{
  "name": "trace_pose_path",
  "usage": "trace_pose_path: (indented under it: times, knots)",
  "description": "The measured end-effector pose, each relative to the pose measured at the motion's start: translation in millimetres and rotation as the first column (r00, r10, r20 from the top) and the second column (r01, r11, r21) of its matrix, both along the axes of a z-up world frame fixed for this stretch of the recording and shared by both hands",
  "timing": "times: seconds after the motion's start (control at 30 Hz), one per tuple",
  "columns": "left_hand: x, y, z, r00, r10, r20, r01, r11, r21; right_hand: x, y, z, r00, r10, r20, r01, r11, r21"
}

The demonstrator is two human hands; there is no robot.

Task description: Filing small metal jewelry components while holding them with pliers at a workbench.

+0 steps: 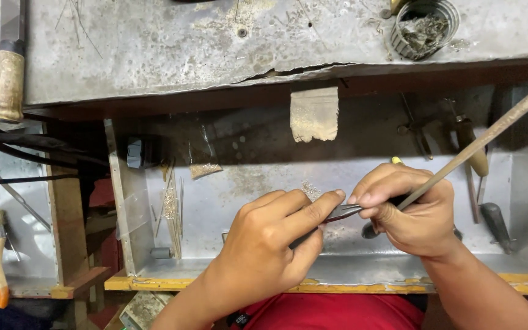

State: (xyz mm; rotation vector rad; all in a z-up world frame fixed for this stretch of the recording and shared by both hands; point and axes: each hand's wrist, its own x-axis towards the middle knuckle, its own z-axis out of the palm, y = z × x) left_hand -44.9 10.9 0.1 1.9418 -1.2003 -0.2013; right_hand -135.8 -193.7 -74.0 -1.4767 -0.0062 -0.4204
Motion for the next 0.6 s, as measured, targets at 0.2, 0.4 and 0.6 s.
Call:
trace_pose_path:
  times: [0.2,0.4,0.6]
  knots:
    - [10,0,4,0.935,0.133,0.329,-0.14,0.99,-0.002,-7,-2,28,0.945,-0.225,-0.237,0.092,0.879,-0.467]
    - [31,0,-12,0.676,0.257,0.691,-0.381,0.924,0.028,-35,14,41,0.945,-0.164,-0.284,0.092,0.964,-0.251]
    - [36,0,-14,0.59,0.239,0.771,-0.397,0.918,0.02,-63,12,19,0.94,0.155,-0.304,-0.035,0.93,0.366]
